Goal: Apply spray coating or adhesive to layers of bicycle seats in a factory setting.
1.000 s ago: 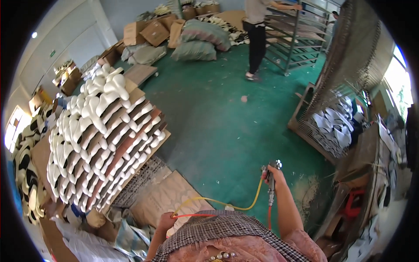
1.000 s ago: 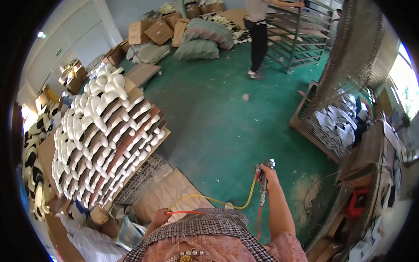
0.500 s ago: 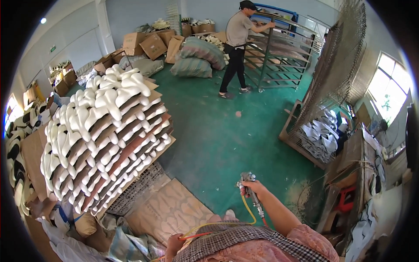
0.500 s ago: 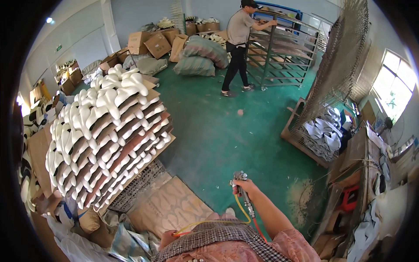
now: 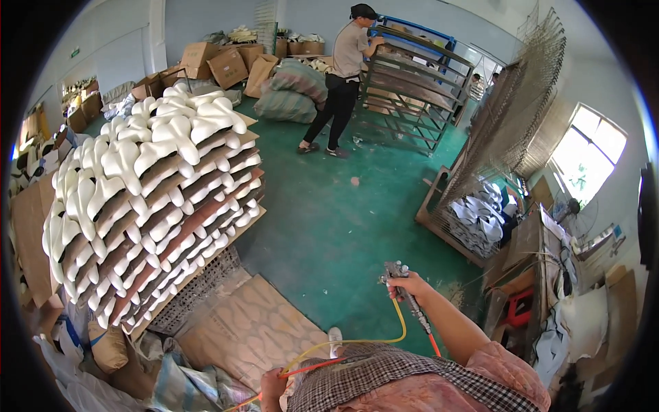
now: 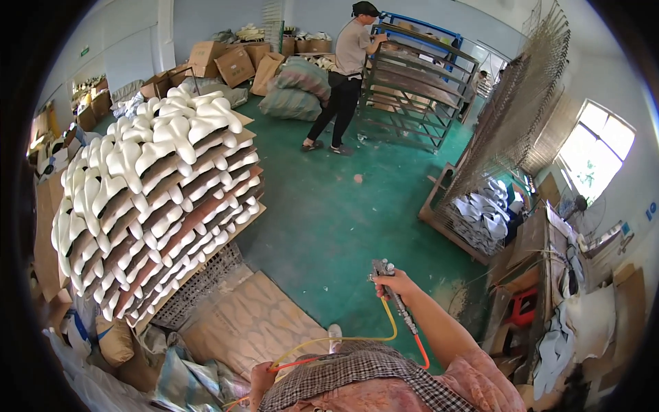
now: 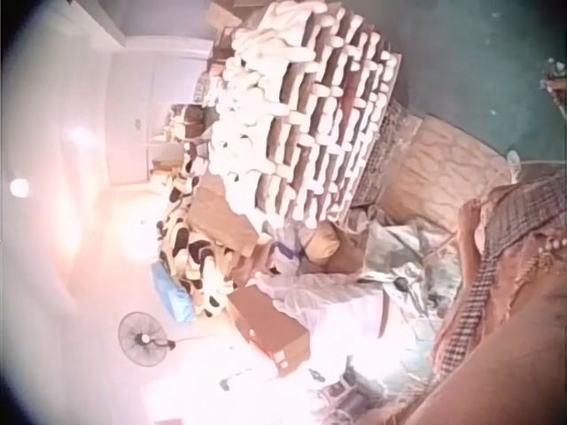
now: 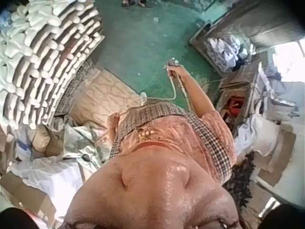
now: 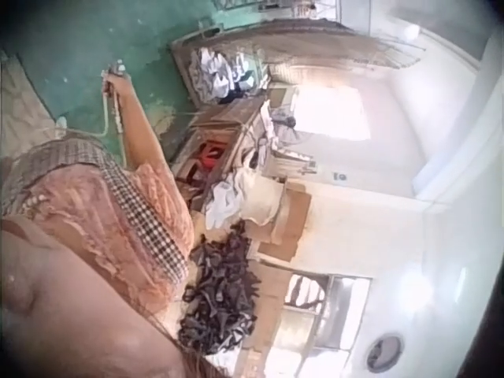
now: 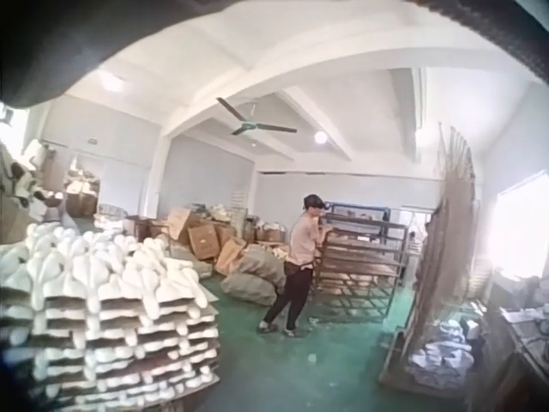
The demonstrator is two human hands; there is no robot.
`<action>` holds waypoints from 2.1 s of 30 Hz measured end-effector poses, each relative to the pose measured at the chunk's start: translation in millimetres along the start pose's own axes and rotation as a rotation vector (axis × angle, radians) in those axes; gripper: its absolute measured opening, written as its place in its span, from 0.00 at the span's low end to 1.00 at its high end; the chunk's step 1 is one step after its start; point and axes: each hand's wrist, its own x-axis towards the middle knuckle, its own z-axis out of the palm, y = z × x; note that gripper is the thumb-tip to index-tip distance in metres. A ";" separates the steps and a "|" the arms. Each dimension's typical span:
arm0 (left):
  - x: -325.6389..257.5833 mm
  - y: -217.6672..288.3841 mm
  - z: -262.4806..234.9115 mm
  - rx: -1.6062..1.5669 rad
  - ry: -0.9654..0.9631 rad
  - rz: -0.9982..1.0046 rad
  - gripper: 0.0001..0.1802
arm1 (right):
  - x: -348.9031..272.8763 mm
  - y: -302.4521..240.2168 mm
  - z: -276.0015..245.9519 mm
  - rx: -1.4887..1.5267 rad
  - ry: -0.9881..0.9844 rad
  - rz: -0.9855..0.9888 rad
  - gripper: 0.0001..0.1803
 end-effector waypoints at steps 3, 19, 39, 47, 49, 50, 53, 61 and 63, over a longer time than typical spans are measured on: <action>4.1 4.3 -7.3 0.001 -0.025 -0.030 0.10 | -3.9 0.9 4.6 -0.005 0.010 0.010 0.12; 12.9 18.9 -28.8 0.082 -0.027 -0.060 0.10 | 22.9 -2.8 16.8 -0.002 -0.079 -0.004 0.13; 95.0 79.5 14.9 0.283 -0.196 -0.135 0.10 | 70.9 59.6 -149.5 0.381 0.031 0.045 0.10; 109.0 103.6 16.6 0.200 -0.282 -0.259 0.12 | 76.2 74.1 -192.8 0.665 0.164 0.071 0.10; 114.3 112.5 17.3 0.251 -0.291 -0.216 0.12 | 75.7 69.6 -191.8 0.647 0.170 0.054 0.10; 117.1 115.9 16.9 0.293 -0.291 -0.183 0.12 | 74.9 67.2 -188.8 0.617 0.166 0.041 0.10; 123.5 122.3 14.5 0.272 -0.283 -0.148 0.13 | 70.9 54.9 -174.0 0.618 0.175 0.034 0.09; 126.4 94.4 -1.2 0.254 -0.307 -0.167 0.14 | 66.8 45.3 -130.8 0.566 0.147 0.042 0.08; 124.4 88.6 -5.6 0.266 -0.333 -0.168 0.14 | 63.7 42.3 -121.2 0.540 0.123 0.032 0.09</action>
